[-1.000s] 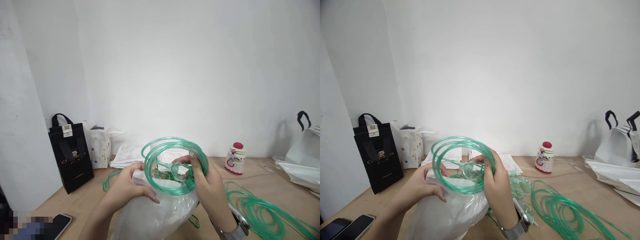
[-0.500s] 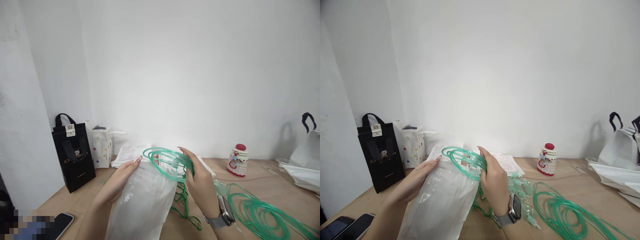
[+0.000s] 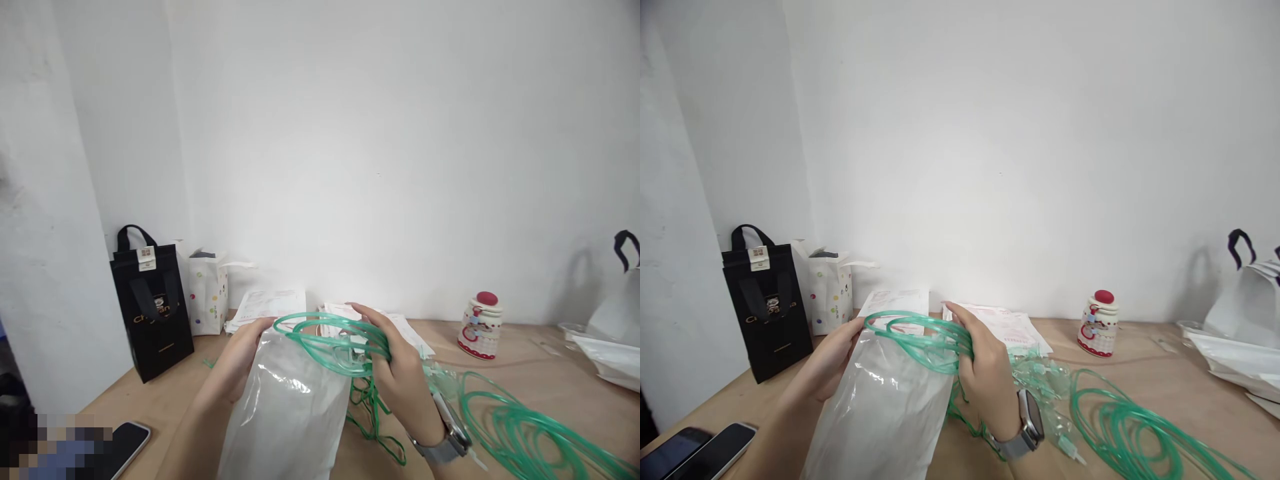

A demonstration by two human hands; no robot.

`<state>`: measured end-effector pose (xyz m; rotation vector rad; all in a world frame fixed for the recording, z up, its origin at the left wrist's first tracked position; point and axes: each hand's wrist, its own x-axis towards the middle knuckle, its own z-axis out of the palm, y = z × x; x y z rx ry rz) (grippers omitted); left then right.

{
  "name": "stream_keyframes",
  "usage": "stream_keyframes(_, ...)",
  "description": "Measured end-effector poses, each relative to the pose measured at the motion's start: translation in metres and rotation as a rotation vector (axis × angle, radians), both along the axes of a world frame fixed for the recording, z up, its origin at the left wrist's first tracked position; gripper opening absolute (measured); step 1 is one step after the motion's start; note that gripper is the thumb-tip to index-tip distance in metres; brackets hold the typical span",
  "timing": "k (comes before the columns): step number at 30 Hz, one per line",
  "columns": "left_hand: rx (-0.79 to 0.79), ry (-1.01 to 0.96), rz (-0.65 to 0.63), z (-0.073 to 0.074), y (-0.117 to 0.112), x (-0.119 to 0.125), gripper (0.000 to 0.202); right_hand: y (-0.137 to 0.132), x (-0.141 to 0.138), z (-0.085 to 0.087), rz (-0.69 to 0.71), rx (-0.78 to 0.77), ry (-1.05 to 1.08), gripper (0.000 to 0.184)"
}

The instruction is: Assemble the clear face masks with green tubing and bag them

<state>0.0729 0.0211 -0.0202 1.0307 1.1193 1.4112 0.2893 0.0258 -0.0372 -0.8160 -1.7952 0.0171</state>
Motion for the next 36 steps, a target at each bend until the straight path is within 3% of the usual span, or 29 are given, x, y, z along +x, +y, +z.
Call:
stream_keyframes(7, -0.082, -0.143, -0.247, 0.008, -0.009, -0.001, 0.020, -0.004, 0.018, 0.023, 0.125, -0.352, -0.062, 0.031)
stream_keyframes(9, -0.035, -0.111, -0.238, 0.010, -0.014, 0.002, 0.023, -0.006, 0.023, 0.027, 0.121, -0.417, -0.132, 0.028)
stream_keyframes(11, 0.026, -0.006, -0.152, 0.010, -0.019, 0.005, 0.025, -0.009, 0.026, 0.028, 0.073, -0.443, -0.194, 0.028)
stream_keyframes(14, 0.037, 0.214, 0.014, 0.009, -0.026, 0.011, 0.031, -0.015, 0.026, 0.030, -0.052, -0.386, -0.267, 0.036)
stream_keyframes(18, -0.058, 0.388, 0.060, 0.012, -0.034, 0.018, 0.038, -0.026, 0.016, 0.039, -0.253, -0.244, -0.554, 0.036)
stream_keyframes(22, -0.003, 0.346, -0.060, 0.017, -0.039, 0.025, 0.036, -0.037, -0.004, 0.049, -0.400, 0.002, -0.922, 0.028)
stream_keyframes(26, 0.172, 0.299, -0.222, 0.018, -0.043, 0.032, 0.037, -0.046, -0.027, 0.051, -0.470, 0.089, -1.059, 0.024)
stream_keyframes(29, 0.270, 0.299, -0.218, 0.016, -0.042, 0.034, 0.038, -0.054, -0.036, 0.051, -0.426, -0.020, -0.998, 0.020)
stream_keyframes(32, 0.299, 0.298, -0.186, 0.013, -0.039, 0.030, 0.037, -0.060, -0.030, 0.053, -0.278, -0.265, -0.744, 0.006)
stream_keyframes(34, 0.291, 0.299, -0.190, 0.012, -0.038, 0.027, 0.037, -0.063, -0.024, 0.053, -0.147, -0.383, -0.582, 0.017)
stream_keyframes(36, 0.285, 0.304, -0.189, 0.012, -0.036, 0.024, 0.037, -0.065, -0.021, 0.050, -0.095, -0.404, -0.500, 0.017)
